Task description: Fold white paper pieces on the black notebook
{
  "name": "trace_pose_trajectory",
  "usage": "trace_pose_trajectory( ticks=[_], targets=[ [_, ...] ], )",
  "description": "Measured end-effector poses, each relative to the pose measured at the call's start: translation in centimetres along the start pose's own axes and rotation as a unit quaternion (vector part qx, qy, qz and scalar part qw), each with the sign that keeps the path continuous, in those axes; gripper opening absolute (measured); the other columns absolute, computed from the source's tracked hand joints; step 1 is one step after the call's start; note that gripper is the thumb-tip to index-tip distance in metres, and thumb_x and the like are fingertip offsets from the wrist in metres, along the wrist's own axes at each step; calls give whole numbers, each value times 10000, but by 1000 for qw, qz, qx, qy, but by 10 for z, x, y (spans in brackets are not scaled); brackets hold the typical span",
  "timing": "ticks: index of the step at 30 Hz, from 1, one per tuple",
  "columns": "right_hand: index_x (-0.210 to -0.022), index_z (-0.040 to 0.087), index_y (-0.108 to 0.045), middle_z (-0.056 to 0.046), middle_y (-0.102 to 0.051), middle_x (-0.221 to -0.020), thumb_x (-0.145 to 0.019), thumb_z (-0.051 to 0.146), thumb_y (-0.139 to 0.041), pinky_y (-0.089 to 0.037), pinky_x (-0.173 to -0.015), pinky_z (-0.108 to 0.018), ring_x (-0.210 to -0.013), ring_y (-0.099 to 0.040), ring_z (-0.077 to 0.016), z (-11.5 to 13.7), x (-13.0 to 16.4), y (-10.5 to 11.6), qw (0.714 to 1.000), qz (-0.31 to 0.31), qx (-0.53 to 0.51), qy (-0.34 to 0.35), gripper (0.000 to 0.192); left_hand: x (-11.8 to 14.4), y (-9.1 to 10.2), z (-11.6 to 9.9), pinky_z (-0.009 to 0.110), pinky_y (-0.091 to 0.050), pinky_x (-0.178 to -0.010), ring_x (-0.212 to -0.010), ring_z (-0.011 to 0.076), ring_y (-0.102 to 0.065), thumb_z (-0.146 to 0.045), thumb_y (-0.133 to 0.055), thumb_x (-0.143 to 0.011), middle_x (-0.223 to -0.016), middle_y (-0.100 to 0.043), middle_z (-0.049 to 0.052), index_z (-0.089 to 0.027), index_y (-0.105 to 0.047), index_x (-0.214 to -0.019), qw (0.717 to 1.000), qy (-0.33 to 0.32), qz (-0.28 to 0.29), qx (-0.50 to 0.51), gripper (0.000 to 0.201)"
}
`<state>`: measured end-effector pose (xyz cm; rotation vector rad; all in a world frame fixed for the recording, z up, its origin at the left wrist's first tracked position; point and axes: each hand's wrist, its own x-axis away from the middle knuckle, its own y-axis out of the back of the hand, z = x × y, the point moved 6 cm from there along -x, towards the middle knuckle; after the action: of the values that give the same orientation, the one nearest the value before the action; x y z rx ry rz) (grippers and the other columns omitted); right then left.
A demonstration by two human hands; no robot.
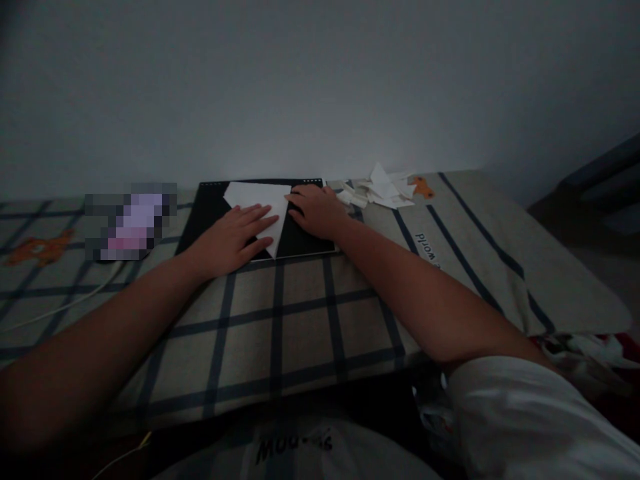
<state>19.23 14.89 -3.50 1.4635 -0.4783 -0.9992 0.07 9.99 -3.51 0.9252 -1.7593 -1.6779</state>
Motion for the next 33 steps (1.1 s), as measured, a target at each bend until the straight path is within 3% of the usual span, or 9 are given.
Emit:
trace_pose_trajectory(
  ticks=[6,14,19,24,28,33],
  targets=[
    [-1565,177,-718,-177,-648,-1702,-1136,238,-427,-452,-1224,-619,-1579,-564,-362,5,0,2,999,32,-13,19,523,1,0,0,665,-257,-1442,-1734,381,-411,-570,-377,-1167,-1853,-442,168,-172,-568,-1724,1000,2,0,12,711],
    [-1677,153,-605,-172,-595,-1754,-1133,234,-426,-466,-1252,-624,-1621,-538,-345,2,-3,-2,998,57,-21,-1,579,1,-2,3,664,-228,-1450,-1752,378,-374,-617,-346,-1171,-1870,-410,167,-174,-538,-1744,1000,0,10,28,749],
    [-1674,157,-611,-169,-577,-1770,-1129,225,-435,-468,-1256,-622,-1631,-528,-348,1,-3,-2,997,68,-20,-10,577,1,-3,4,677,-223,-1447,-1751,376,-373,-622,-337,-1176,-1872,-419,144,-204,-538,-1746,1000,0,5,29,735],
    [-1642,166,-646,-169,-594,-1755,-1128,232,-417,-478,-1238,-614,-1618,-537,-346,1,-3,-2,998,62,-26,2,567,1,-2,2,681,-228,-1441,-1752,387,-368,-608,-331,-1176,-1870,-411,177,-162,-536,-1742,1000,-4,9,28,750],
    [-1626,185,-658,-165,-622,-1731,-1114,234,-422,-470,-1230,-620,-1600,-553,-348,0,-2,-1,998,47,-35,-1,566,1,-1,3,694,-244,-1432,-1748,388,-375,-607,-353,-1171,-1862,-437,157,-205,-544,-1742,1000,-3,2,31,724],
    [-1486,192,-734,-152,-708,-1636,-1083,205,-436,-496,-1189,-561,-1495,-645,-336,2,-1,2,998,35,-50,0,501,1,-1,2,692,-244,-1434,-1746,392,-379,-576,-385,-1165,-1868,-421,160,-194,-540,-1744,1000,-1,5,30,711]
  ],
)
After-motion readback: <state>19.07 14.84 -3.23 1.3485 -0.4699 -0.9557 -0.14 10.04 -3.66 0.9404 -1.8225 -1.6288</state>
